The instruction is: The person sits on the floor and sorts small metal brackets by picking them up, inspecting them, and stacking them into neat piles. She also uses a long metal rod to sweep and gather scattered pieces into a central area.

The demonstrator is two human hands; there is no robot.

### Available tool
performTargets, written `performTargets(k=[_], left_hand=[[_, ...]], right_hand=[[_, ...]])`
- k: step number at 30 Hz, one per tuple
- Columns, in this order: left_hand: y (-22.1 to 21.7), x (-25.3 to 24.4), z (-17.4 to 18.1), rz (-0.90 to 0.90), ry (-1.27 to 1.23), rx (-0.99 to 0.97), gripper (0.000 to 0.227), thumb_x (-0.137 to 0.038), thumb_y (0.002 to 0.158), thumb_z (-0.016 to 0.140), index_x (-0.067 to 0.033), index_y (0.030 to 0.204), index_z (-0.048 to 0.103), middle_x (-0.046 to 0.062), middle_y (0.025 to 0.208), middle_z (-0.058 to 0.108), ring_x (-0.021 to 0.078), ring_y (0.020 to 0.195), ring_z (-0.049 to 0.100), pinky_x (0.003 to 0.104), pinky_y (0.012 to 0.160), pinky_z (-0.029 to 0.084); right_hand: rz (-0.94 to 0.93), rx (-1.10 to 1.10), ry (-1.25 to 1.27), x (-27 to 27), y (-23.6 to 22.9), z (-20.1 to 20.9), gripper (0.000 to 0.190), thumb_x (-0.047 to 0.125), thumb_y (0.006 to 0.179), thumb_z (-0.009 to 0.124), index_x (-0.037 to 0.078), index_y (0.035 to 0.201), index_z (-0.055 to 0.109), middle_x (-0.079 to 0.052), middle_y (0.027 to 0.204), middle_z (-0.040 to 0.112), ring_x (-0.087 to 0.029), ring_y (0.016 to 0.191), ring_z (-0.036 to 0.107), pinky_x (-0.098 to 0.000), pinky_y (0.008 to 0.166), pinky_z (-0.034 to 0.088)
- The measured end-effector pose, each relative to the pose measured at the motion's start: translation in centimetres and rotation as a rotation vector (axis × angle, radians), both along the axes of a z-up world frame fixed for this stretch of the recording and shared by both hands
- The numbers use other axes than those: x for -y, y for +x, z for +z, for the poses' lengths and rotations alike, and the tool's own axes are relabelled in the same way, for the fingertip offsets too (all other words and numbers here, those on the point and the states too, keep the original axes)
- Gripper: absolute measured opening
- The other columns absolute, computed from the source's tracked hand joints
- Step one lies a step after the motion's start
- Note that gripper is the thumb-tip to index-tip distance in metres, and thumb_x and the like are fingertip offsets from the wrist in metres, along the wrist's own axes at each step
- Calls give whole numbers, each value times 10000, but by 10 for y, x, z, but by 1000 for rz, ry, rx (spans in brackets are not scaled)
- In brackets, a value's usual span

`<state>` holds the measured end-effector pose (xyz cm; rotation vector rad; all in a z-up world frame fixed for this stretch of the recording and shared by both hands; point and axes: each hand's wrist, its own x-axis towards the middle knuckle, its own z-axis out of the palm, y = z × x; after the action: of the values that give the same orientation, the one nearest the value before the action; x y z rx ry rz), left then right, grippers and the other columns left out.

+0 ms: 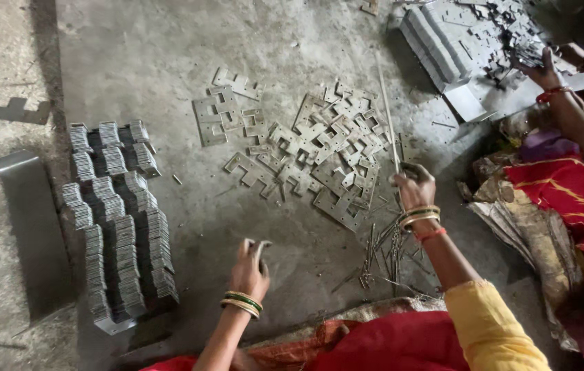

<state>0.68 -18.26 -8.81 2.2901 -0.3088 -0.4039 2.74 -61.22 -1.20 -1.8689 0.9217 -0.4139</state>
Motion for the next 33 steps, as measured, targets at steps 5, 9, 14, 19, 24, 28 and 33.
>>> performTargets(k=[5,9,14,19,24,28,33], left_hand=[[5,-3,11,-39,-99,273,615,-75,687,818,-126,1252,580,230,1305,498,464,1159,563,512,939,511],[8,1,11,-85,-86,144,621,-113,734,850,-132,1280,554,219,1363,461,445,1205,537,497,973,494],[3,8,-2,-90,-119,90,634,-129,742,864,-134,1298,560,206,1386,464,421,1211,567,468,974,519],[3,7,-6,-103,-105,109,615,-141,731,874,-128,1271,579,190,1367,479,410,1195,585,461,981,528],[4,1,-3,-95,-88,93,631,-169,750,873,-122,1302,571,197,1398,455,421,1180,589,484,945,526],[7,-8,-4,-70,-62,108,644,-183,734,877,-116,1296,570,204,1393,455,417,1165,602,474,954,532],[8,-3,-9,-44,-62,113,660,-199,733,893,-99,1298,568,215,1374,474,421,1164,603,473,966,530]], right_hand=[[-119,-44,-148,-14,28,23,471,132,878,793,54,1335,710,-97,941,770,-109,680,624,-258,556,483],[-93,-431,-103,-40,16,33,589,174,927,689,163,1484,498,-77,934,726,-146,606,641,-322,498,533],[191,-562,-279,-98,-65,22,708,241,932,647,156,1584,385,-180,905,734,-228,596,688,-392,528,553],[367,-497,-290,-128,-134,39,706,313,903,681,150,1551,456,-184,734,717,-193,569,650,-379,536,520],[313,-350,-196,-134,-165,60,641,291,882,756,125,1479,592,-119,710,659,-134,550,538,-318,464,438],[85,-183,-61,-95,-162,68,591,262,887,756,58,1417,591,1,775,699,-75,585,631,-269,447,434],[-144,-321,-3,-35,-190,79,503,209,916,763,-6,1364,681,-40,739,629,-129,527,483,-302,451,378]])
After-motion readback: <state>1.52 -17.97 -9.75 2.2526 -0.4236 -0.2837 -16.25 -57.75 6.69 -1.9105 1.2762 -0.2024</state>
